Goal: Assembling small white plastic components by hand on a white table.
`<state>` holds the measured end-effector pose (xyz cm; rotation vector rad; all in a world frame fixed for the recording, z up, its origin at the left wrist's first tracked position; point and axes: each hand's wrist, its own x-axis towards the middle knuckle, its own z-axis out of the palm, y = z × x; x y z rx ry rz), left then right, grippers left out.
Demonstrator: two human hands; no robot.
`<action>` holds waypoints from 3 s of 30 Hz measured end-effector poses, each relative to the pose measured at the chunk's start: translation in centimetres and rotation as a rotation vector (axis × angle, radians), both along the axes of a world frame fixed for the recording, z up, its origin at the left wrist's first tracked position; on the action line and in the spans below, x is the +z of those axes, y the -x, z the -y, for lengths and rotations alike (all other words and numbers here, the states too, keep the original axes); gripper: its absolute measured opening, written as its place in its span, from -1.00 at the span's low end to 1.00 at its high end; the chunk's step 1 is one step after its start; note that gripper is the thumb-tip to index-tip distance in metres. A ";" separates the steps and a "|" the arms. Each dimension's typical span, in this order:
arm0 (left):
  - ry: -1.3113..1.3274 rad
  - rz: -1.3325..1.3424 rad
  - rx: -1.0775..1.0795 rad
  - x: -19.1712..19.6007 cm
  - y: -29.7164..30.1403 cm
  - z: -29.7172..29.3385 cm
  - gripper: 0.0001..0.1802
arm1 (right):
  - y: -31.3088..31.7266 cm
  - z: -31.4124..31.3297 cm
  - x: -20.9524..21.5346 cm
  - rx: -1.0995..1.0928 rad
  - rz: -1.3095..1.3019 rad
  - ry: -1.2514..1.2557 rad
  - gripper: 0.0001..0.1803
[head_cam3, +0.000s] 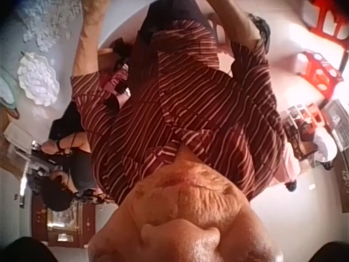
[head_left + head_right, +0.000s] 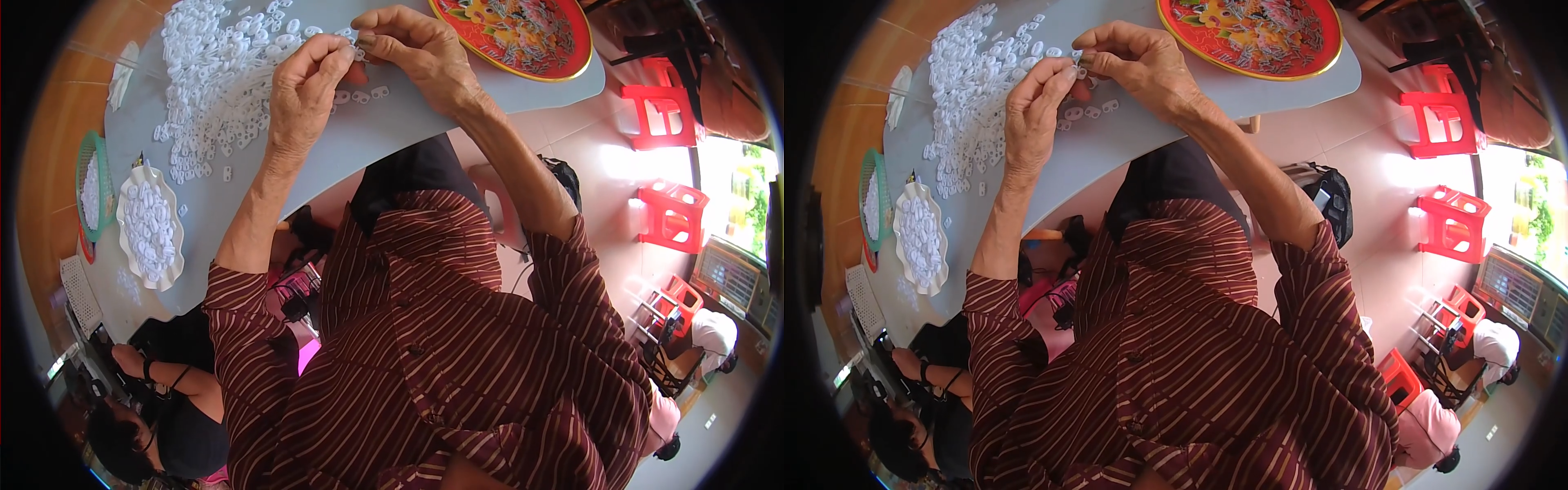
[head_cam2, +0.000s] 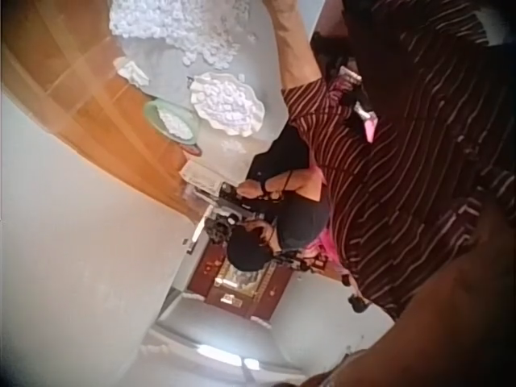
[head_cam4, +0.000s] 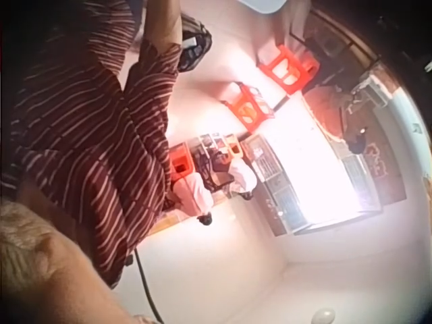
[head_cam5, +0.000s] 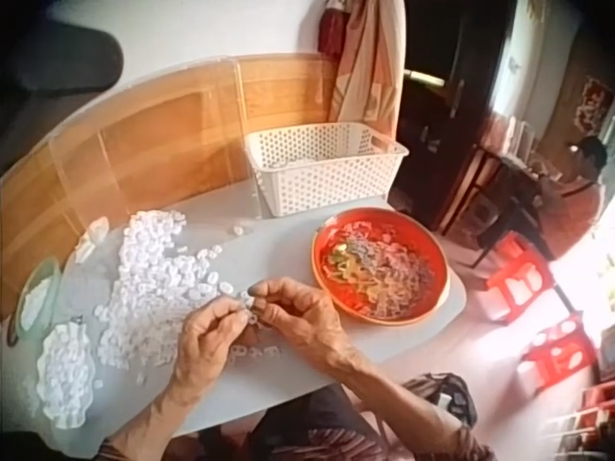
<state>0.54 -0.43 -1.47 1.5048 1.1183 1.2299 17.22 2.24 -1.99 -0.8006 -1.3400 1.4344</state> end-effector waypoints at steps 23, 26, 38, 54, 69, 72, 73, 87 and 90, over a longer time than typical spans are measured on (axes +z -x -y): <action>-0.035 -0.003 -0.028 -0.4 0.0 -0.2 -0.83 | 0.1 -0.1 -0.7 -0.032 -0.056 -0.021 -0.85; -0.037 -0.006 -0.032 -0.6 0.2 -0.4 -0.83 | 0.0 -0.1 -0.6 -0.036 -0.029 -0.046 -0.86; -0.034 0.008 -0.043 -0.5 0.1 -0.2 -0.83 | 0.1 0.1 -0.5 -0.062 -0.059 -0.035 -0.76; -0.035 0.002 -0.042 -0.6 -0.1 -0.1 -0.82 | 0.2 0.3 -0.5 -0.079 -0.036 -0.058 -0.78; 0.009 0.063 -0.083 -1.1 0.4 -0.8 -0.82 | 0.3 0.3 -0.6 -0.086 0.045 -0.138 -0.81; 0.063 0.088 -0.137 -0.5 0.5 -0.6 -0.81 | 0.3 0.4 -0.5 -0.125 0.126 -0.176 -0.79; 0.063 0.088 -0.135 -0.5 0.5 -0.6 -0.81 | 0.2 0.5 -0.4 -0.142 0.170 -0.187 -0.77; -0.118 -0.050 -0.095 -0.2 0.3 -0.7 -0.82 | 0.2 0.5 0.3 -0.213 0.345 -0.266 -0.69; -0.061 0.001 -0.061 0.0 0.3 -0.5 -0.82 | 0.0 0.5 0.7 -0.177 0.336 -0.193 -0.69</action>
